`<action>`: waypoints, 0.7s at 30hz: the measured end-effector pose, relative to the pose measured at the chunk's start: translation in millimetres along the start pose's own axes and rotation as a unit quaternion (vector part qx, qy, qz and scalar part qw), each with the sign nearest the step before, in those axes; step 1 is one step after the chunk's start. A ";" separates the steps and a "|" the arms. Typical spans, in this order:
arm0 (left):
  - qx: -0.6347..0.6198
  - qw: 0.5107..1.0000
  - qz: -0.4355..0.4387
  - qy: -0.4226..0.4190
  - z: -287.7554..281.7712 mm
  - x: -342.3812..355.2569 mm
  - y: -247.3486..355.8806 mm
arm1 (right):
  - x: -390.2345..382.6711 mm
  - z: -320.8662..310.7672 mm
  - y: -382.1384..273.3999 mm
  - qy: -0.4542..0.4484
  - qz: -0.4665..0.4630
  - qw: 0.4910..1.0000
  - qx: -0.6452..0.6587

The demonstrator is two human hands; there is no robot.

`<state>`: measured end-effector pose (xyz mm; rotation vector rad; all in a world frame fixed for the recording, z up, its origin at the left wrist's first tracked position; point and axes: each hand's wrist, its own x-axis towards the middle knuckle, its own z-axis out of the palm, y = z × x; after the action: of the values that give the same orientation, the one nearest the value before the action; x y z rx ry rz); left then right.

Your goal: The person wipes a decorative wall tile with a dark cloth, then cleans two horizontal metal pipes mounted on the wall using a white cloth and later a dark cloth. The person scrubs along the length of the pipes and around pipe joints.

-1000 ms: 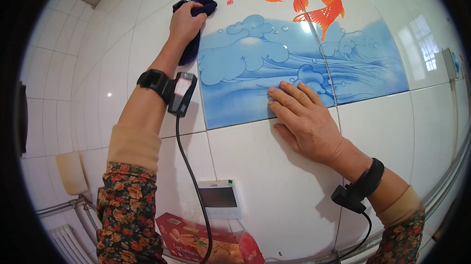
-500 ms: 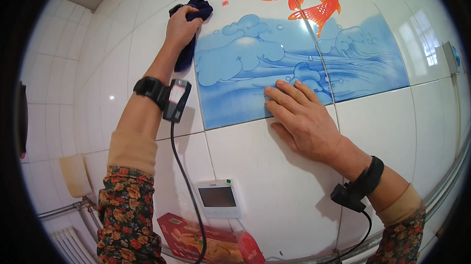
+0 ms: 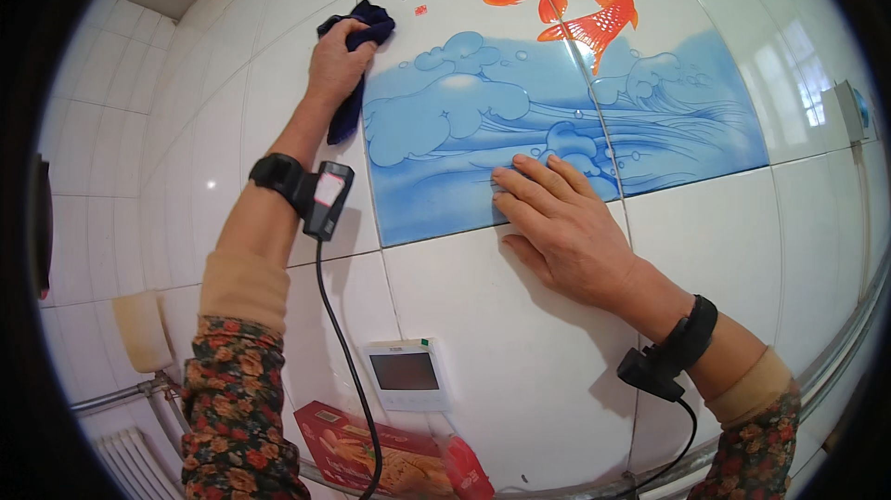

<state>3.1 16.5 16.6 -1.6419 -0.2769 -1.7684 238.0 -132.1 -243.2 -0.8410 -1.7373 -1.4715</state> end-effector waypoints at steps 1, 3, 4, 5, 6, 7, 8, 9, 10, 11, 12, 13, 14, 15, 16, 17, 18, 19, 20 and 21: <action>0.002 0.999 0.029 0.019 -3.9 -0.8 -8.9 | 0.0 0.5 -0.1 -0.002 -0.001 1.000 -0.004; 0.103 0.993 0.014 0.062 -22.5 -11.8 -33.9 | -0.3 0.5 -0.8 0.005 -0.003 1.000 -0.008; 0.121 0.987 -0.065 0.078 -34.9 -18.3 -47.4 | -0.5 0.7 -1.1 0.011 -0.005 1.000 -0.002; 0.157 0.967 -0.185 0.084 -43.8 -24.2 -58.6 | -0.8 1.1 -1.5 0.012 -0.002 1.000 0.001; 0.217 0.940 -0.255 0.065 -48.4 -24.7 -65.2 | -1.0 1.7 -1.6 0.009 0.002 1.000 0.004; 0.278 0.920 -0.261 0.089 -43.1 -24.4 -64.1 | -1.2 2.1 -1.7 0.014 0.001 1.000 0.003; 0.247 0.937 -0.226 0.097 -35.0 -17.6 -56.4 | -1.3 2.6 -1.7 0.017 0.001 1.000 0.003; 0.209 0.952 -0.213 0.067 -20.6 -7.8 -41.2 | -1.6 2.7 -1.8 0.019 -0.001 1.000 0.005; 0.180 0.969 -0.148 0.081 -0.4 2.4 -17.4 | -2.0 2.7 -1.9 0.025 -0.006 1.000 0.004; 0.141 0.983 -0.086 0.078 20.3 10.7 11.7 | -1.8 2.2 -1.4 0.026 -0.007 1.000 0.005; 0.118 0.990 -0.039 0.071 44.4 17.9 48.0 | -2.2 1.9 -1.1 0.026 -0.009 1.000 0.007; 0.064 0.995 0.047 0.067 63.3 23.1 83.8 | -1.9 1.6 0.0 0.025 -0.014 1.000 0.004; 0.013 0.994 0.093 0.062 79.7 20.0 118.5 | -2.3 0.9 0.4 0.030 -0.019 0.999 0.006; 0.004 0.989 0.141 0.052 90.5 14.9 149.1 | -2.3 0.7 1.1 0.019 -0.018 1.000 0.014; 0.036 0.983 0.173 0.049 98.1 8.5 174.0 | -2.7 0.1 1.9 0.006 -0.023 1.000 0.014; 0.065 0.973 0.215 0.049 100.4 3.6 186.1 | -2.6 0.2 2.2 -0.006 -0.023 1.000 0.011; 0.070 0.979 0.193 0.016 94.9 6.1 182.1 | -2.9 -0.4 2.6 -0.018 -0.022 1.000 0.002; 0.070 0.981 0.183 -0.008 87.4 12.5 171.9 | -2.9 0.2 2.0 -0.005 -0.020 1.000 -0.006; 0.063 0.981 0.180 -0.032 81.9 17.3 155.5 | -3.1 -0.1 1.6 0.006 -0.018 1.000 -0.012; 0.037 0.993 0.104 -0.037 72.3 23.9 125.3 | -3.1 0.4 0.2 0.009 -0.017 1.000 -0.021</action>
<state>137.9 -41.1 14.5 -1.6240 -0.1949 -1.5275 239.8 -131.8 -245.8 -0.8216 -1.7203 -1.5380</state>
